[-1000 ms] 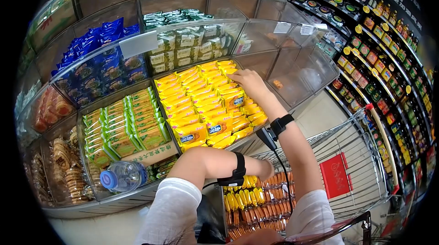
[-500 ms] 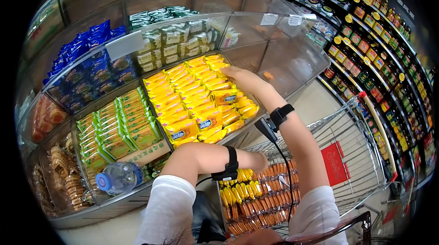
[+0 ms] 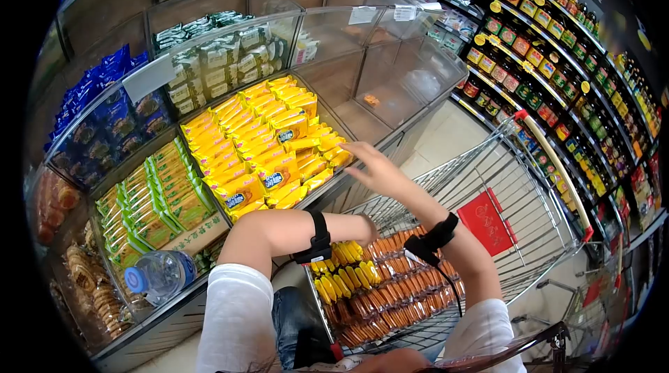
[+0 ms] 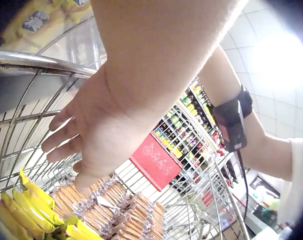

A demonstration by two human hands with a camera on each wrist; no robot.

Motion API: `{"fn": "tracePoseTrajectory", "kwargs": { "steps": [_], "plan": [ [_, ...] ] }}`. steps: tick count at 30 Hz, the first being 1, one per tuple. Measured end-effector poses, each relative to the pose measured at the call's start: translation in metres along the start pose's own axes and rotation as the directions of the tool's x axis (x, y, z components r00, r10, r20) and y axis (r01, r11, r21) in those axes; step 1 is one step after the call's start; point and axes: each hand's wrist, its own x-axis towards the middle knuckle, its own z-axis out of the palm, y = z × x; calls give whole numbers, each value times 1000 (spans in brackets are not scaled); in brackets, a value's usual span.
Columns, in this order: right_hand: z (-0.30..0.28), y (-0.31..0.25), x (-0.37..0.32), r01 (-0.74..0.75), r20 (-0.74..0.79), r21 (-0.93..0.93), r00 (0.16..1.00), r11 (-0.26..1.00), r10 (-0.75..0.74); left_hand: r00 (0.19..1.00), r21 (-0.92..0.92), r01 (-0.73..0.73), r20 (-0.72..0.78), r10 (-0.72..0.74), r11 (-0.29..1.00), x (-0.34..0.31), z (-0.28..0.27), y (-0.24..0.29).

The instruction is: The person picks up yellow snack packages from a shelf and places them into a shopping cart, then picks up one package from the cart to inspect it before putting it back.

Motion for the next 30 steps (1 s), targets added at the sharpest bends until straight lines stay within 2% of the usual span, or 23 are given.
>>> {"fn": "tracePoseTrajectory", "kwargs": {
  "steps": [2, 5, 6, 8, 10, 12, 13, 17, 19, 22, 26, 28, 29, 30],
  "plan": [
    [13, -6, 9, 3, -3, 33, 1000, 999, -3, 995, -42, -3, -105, -1, 999, -6, 4, -2],
    [39, 2, 29, -124, -78, 76, 989, 989, 129, 996, -21, 0, -85, -2, 1000, -17, -2, 0],
    [45, 5, 37, -119, -79, 80, 989, 990, 125, 997, -23, 6, -82, -7, 1000, -15, 2, -3],
    [54, 6, 50, -234, -66, 204, 966, 951, 252, 962, -90, -100, -262, 73, 991, 0, 21, -13],
    [59, 7, 63, -241, -87, 176, 962, 954, 259, 945, -68, -151, -303, 124, 986, 7, 28, -16],
    [67, 10, 76, -169, -138, 99, 974, 981, 181, 952, -97, -149, -283, 116, 984, 7, 32, -18],
    [70, 8, 81, -231, -127, 138, 960, 963, 249, 955, -103, -148, -273, 115, 984, 4, 33, -18],
    [75, 6, 95, -203, -134, 135, 966, 970, 221, 965, -127, -131, -245, 97, 983, -6, 35, -17],
    [74, 10, 96, -204, -45, 88, 977, 975, 208, 968, -129, -123, -234, 90, 984, -10, 35, -17],
    [81, 13, 92, -203, -59, 64, 977, 977, 206, 972, -127, -109, -222, 79, 986, -15, 31, -13],
    [77, 9, 80, -278, -99, 14, 956, 961, 278, 983, -111, -43, -180, 22, 993, -29, 12, -2],
    [67, 4, 69, -195, -313, -27, 933, 981, 176, 988, -101, 8, -156, -23, 995, -35, 0, 1],
    [46, 3, 47, -129, -335, 30, 933, 991, 132, 990, -78, 23, -135, -33, 997, -35, -5, 5],
    [30, -1, 32, -140, -338, 26, 931, 990, 141, 992, -59, 45, -111, -51, 997, -35, -11, 7]
  ]
}}
